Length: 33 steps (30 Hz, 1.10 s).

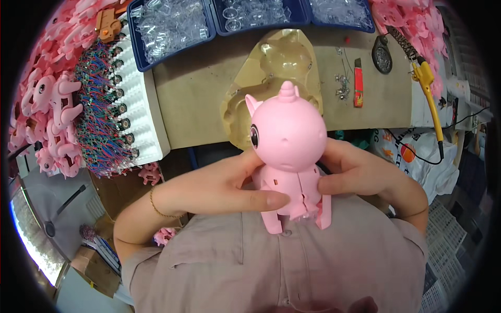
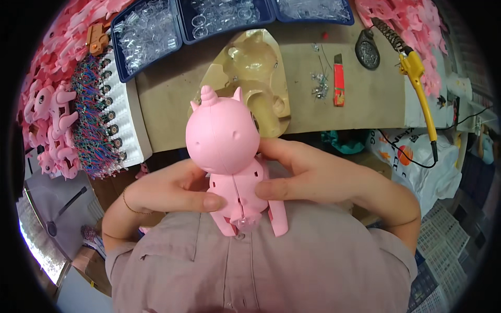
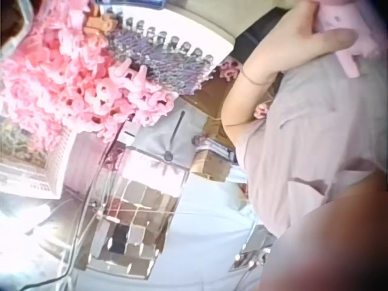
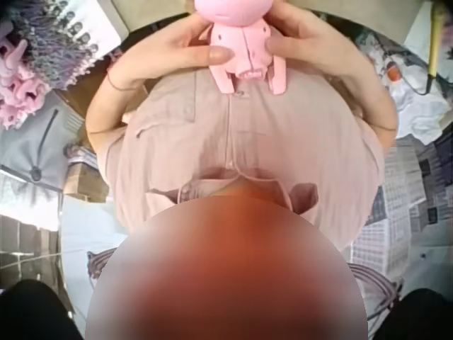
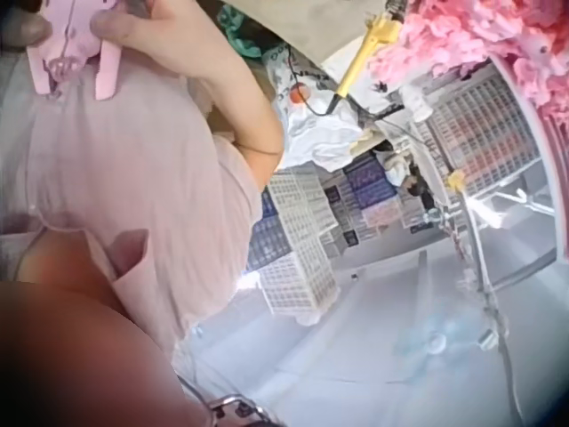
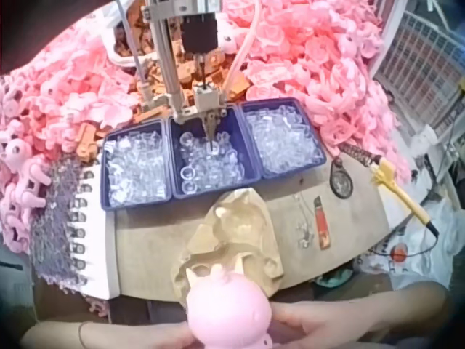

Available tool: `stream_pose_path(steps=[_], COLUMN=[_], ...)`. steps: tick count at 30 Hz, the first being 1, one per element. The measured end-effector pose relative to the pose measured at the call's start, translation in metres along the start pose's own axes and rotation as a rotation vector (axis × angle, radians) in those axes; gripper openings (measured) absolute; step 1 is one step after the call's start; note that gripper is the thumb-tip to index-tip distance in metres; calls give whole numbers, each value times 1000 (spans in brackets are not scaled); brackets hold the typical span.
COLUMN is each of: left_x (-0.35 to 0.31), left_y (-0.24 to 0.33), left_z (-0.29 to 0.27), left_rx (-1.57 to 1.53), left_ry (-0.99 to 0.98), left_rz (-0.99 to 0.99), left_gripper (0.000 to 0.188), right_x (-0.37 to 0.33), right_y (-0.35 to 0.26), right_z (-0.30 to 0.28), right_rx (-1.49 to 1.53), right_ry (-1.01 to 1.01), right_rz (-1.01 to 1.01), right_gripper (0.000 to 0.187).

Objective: Assembling electronic components, wiring, and shells of toy ponies in a factory setting.

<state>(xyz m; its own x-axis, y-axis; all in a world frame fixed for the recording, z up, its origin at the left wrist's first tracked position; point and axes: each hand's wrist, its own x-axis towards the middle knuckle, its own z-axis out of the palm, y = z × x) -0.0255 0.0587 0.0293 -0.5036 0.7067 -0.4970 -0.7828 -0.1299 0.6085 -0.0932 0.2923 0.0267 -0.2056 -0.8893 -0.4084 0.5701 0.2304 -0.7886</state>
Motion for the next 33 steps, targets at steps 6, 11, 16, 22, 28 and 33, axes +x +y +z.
stream_pose_path(steps=[6, 11, 16, 22, 28, 33], left_x=[6, 6, 8, 5, -36, -114], left_y=[-3, -16, -13, 25, -1, -84], left_z=[4, 11, 7, -12, -9, -32], left_rx=[-127, -154, -211, 5, 70, 42], left_ry=[-32, 28, -1, 137, 217, 349], left_rz=[-72, -114, -76, -6, 376, 431], left_gripper=[63, 57, 61, 86, 86, 87], right_x=[-9, -20, -14, 19, 50, 60], right_y=[0, 19, 0, -12, -32, -33], right_z=[5, 5, 7, -10, 40, 49], right_rx=[187, 215, 217, 469, 483, -302], right_ry=[-56, -28, 11, 207, 367, 175], right_rz=[179, 284, 236, -51, -146, -80], right_gripper=[56, 58, 58, 44, 41, 29])
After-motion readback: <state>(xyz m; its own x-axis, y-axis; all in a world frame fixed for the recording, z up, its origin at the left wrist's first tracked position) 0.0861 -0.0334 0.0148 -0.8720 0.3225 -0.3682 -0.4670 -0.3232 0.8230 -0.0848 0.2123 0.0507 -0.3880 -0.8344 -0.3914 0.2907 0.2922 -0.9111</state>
